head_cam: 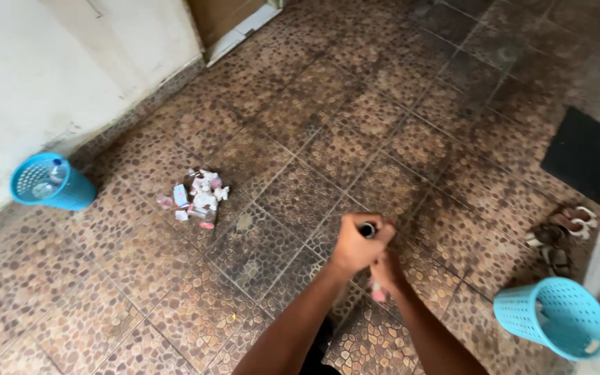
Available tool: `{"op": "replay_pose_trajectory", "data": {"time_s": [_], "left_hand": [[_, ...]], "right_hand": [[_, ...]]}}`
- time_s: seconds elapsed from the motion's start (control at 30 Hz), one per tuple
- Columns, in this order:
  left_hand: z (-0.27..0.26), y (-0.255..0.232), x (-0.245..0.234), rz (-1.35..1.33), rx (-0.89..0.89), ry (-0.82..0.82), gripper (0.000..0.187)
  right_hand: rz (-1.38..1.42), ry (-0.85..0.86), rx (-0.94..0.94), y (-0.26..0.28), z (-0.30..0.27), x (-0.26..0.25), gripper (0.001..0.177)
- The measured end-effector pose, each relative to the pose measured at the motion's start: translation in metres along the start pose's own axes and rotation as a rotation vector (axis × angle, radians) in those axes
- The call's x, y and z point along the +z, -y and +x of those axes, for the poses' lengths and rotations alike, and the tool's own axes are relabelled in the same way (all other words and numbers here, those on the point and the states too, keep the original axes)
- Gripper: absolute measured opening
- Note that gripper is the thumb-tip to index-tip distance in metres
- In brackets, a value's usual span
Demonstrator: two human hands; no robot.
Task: Pick up trash and plastic bottles from the floor and place them into a basket.
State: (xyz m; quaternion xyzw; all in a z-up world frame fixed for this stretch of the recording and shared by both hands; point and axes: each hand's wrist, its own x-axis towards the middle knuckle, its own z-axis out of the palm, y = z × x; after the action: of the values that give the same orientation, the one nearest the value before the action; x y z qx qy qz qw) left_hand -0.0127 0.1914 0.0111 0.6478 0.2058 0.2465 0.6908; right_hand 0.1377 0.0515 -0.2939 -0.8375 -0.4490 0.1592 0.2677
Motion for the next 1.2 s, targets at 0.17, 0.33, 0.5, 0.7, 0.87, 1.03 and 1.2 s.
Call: {"op": "replay_pose_trajectory", "data": {"time_s": [0.17,0.33,0.5,0.7,0.87,1.03,1.2], "left_hand": [[0.020,-0.024,-0.050,0.241,0.091,-0.062,0.047],[0.024,-0.067,-0.087,0.319,0.138,-0.120,0.048],[0.029,-0.068,-0.111,0.366,0.164,-0.003,0.040],[0.032,-0.073,-0.132,0.294,0.215,0.069,0.024],[0.033,-0.065,-0.151,0.194,0.148,0.026,0.023],[0.032,-0.038,-0.157,-0.032,0.234,0.020,0.017],[0.017,-0.014,-0.148,-0.037,-0.015,-0.057,0.033]], "right_hand": [[0.057,-0.014,0.019,0.061,0.034,0.050,0.018],[0.092,-0.019,0.069,0.165,0.052,0.041,0.021],[0.200,-0.092,-0.061,0.191,0.064,0.069,0.019],[0.209,-0.070,-0.062,0.181,0.072,0.092,0.019],[0.229,0.100,0.184,0.216,0.071,0.042,0.036],[0.106,0.088,0.290,0.213,0.059,0.022,0.037],[-0.012,0.005,0.074,0.210,0.041,0.020,0.048]]}}
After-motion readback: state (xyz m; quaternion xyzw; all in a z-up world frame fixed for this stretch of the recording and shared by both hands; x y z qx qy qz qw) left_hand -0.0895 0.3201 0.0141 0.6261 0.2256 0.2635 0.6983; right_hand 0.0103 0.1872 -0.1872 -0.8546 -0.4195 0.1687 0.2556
